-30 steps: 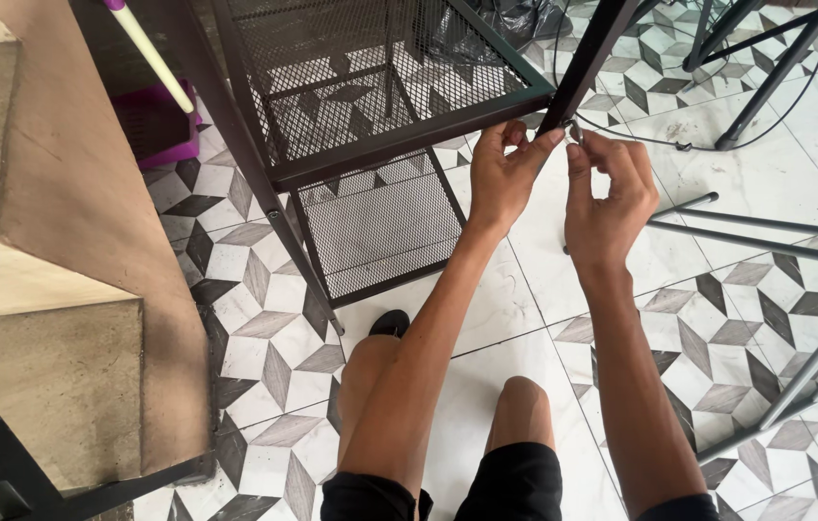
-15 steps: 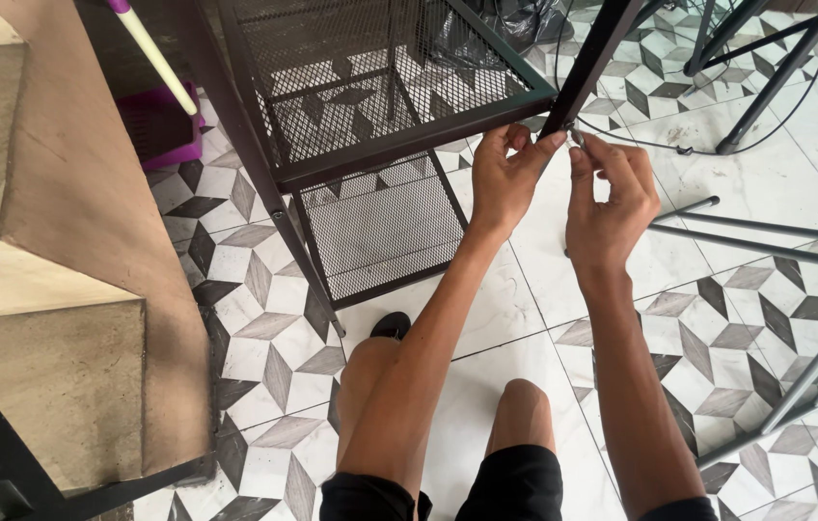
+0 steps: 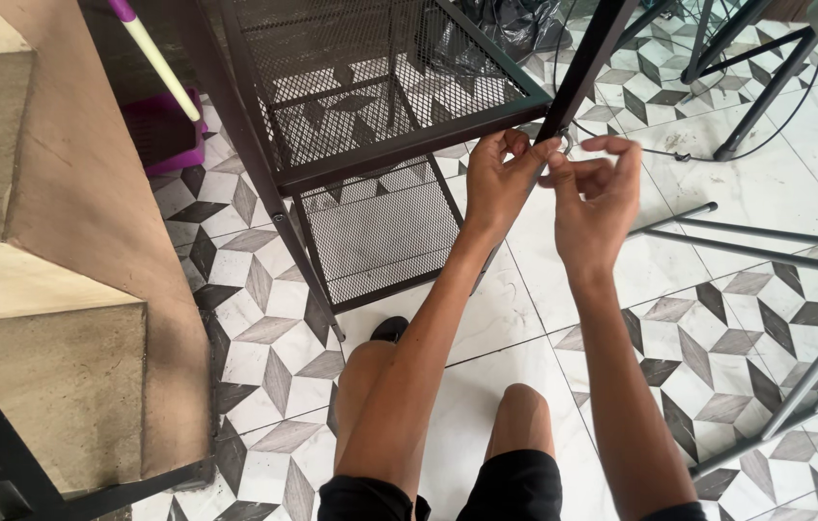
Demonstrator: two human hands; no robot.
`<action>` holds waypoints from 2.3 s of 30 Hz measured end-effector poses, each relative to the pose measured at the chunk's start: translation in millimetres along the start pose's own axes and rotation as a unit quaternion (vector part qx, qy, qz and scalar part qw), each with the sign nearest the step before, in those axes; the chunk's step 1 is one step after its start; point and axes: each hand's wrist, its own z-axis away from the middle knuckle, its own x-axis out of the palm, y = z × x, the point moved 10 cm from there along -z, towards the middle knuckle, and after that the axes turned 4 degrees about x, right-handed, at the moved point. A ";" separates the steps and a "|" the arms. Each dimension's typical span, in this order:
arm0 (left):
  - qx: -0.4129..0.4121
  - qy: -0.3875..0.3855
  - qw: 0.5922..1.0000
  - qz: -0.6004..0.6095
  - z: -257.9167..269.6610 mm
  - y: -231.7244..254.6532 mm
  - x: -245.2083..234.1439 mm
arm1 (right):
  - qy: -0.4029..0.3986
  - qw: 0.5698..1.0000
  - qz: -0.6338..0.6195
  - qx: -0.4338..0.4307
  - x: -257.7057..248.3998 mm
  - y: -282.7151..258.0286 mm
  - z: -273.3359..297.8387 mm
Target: The person assembles a metal mesh shelf by hand, inserting and tightening fasteners at the frame joints. The person works on the lower and middle sections of the shelf, securing the mesh panels to the vertical supports.
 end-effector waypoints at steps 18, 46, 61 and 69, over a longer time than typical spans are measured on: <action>0.057 -0.061 0.996 -0.038 -15.1 -20.1 -13.6 | -0.079 0.958 0.208 -0.183 24.7 -60.4 15.8; 0.045 -0.057 0.996 -0.054 -6.4 11.3 -2.6 | 0.031 0.983 0.113 -0.143 -14.4 15.2 0.6; -0.038 -0.049 0.998 0.021 0.9 16.2 0.6 | 0.006 0.997 0.057 -0.053 24.1 -38.8 28.7; -0.007 -0.053 0.998 0.027 -5.0 11.1 -2.3 | -0.060 0.971 0.168 -0.161 28.7 -60.0 25.1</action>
